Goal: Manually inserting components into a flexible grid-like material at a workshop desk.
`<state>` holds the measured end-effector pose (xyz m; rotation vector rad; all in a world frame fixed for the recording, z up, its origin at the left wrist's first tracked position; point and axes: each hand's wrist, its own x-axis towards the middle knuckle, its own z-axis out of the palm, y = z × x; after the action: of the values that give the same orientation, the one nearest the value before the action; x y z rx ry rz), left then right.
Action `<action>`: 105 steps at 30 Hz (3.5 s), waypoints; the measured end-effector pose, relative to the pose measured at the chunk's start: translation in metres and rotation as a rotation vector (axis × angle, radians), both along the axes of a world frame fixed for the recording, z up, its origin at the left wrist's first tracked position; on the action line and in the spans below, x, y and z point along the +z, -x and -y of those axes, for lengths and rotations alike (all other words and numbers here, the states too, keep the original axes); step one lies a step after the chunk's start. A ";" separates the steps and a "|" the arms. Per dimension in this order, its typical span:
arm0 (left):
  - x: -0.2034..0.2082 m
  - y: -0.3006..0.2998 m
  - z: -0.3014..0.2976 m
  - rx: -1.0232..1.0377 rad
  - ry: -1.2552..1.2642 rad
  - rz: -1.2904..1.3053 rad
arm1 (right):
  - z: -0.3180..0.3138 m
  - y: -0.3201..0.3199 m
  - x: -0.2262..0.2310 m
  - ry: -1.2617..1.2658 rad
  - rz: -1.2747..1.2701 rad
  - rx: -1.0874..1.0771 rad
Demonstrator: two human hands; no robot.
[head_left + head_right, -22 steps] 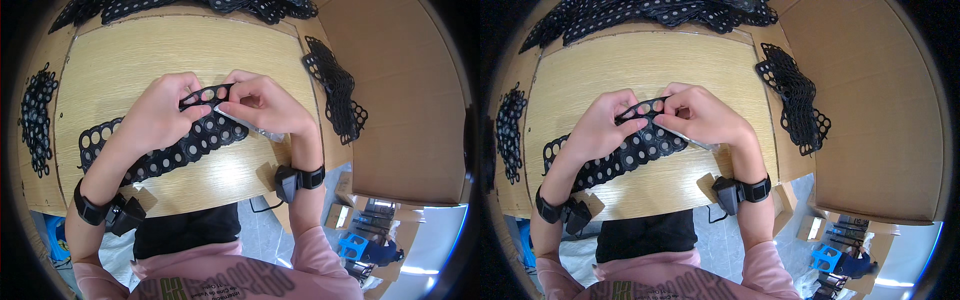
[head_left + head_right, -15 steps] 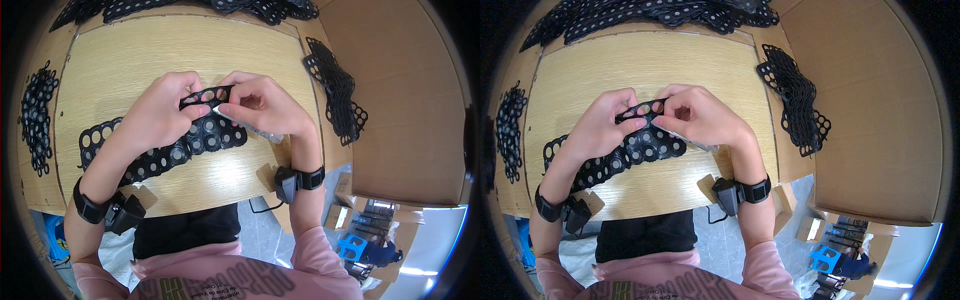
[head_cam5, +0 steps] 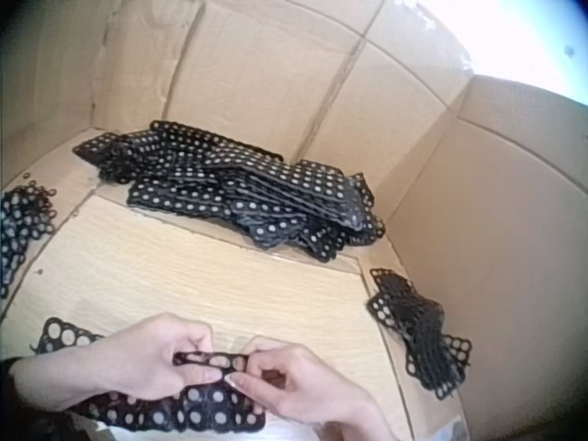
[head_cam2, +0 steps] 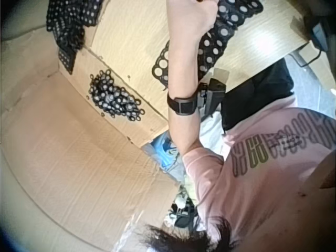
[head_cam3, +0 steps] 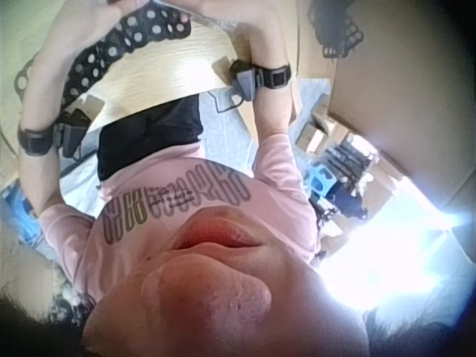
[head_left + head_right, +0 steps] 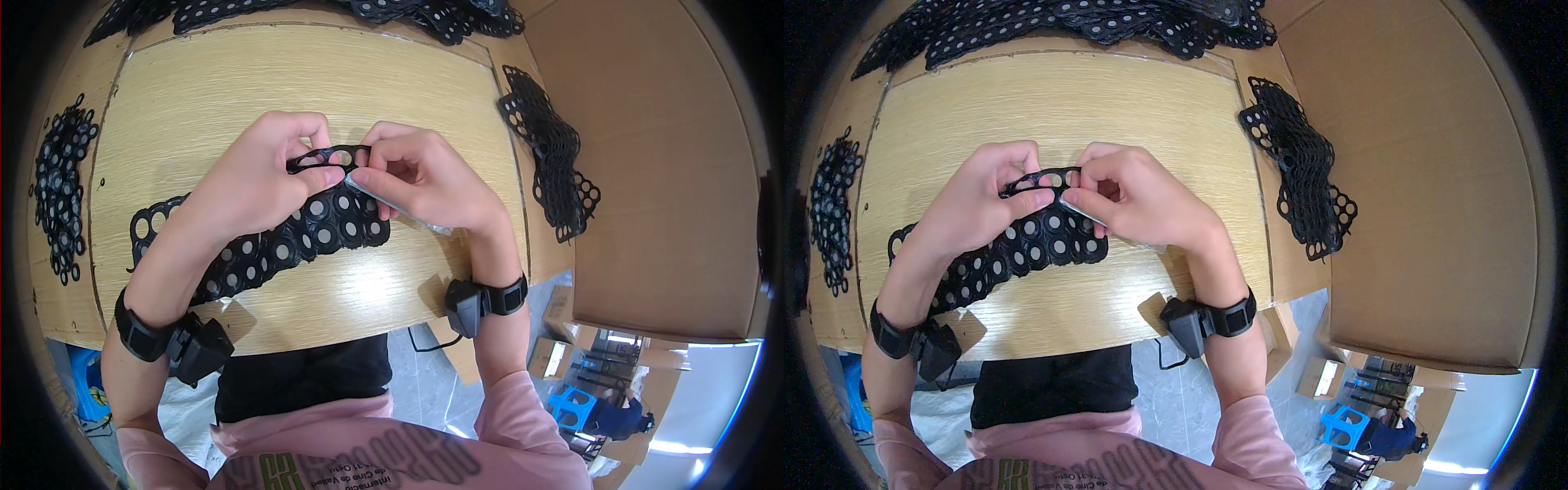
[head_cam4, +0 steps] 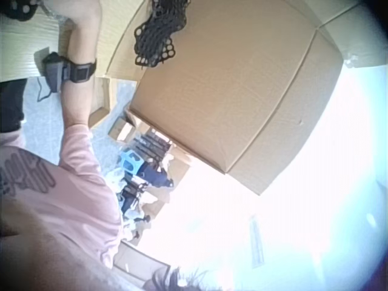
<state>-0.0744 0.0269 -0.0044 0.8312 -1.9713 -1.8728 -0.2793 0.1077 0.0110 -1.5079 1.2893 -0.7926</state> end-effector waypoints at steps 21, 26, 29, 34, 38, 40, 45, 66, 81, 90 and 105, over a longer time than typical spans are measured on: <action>0.006 -0.001 0.003 0.027 0.023 0.009 | 0.001 -0.011 -0.006 0.159 -0.142 -0.081; 0.010 -0.003 0.004 -0.077 0.138 0.053 | -0.001 0.015 0.010 -0.053 0.012 0.019; 0.013 -0.006 0.006 -0.104 0.120 0.095 | -0.002 0.020 0.010 -0.199 0.083 0.054; 0.011 -0.002 0.003 -0.113 0.225 0.131 | -0.003 0.019 0.010 -0.132 0.141 0.084; 0.009 -0.002 0.001 -0.101 0.131 0.058 | -0.002 0.019 0.010 -0.115 0.144 0.090; 0.009 -0.003 0.001 -0.086 0.128 0.061 | -0.002 0.016 0.008 -0.098 0.160 0.085; 0.009 -0.004 0.002 -0.073 0.091 0.053 | -0.002 0.013 0.007 -0.075 0.113 0.063; 0.009 0.000 -0.007 0.096 -0.044 -0.005 | -0.001 -0.009 -0.006 0.188 -0.166 -0.052; 0.007 0.001 0.001 0.107 -0.022 -0.034 | 0.002 -0.008 -0.006 0.359 -0.325 -0.116; -0.006 0.004 0.004 0.087 0.303 -0.001 | -0.009 0.053 0.020 0.092 -0.215 -0.098; 0.051 -0.050 -0.032 0.485 0.949 -0.570 | -0.020 0.054 0.003 0.224 -1.304 -0.408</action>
<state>-0.0240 0.0591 0.0468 0.3579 -1.7489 -0.6391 -0.3328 0.1281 0.0145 -2.0488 2.5685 -0.0775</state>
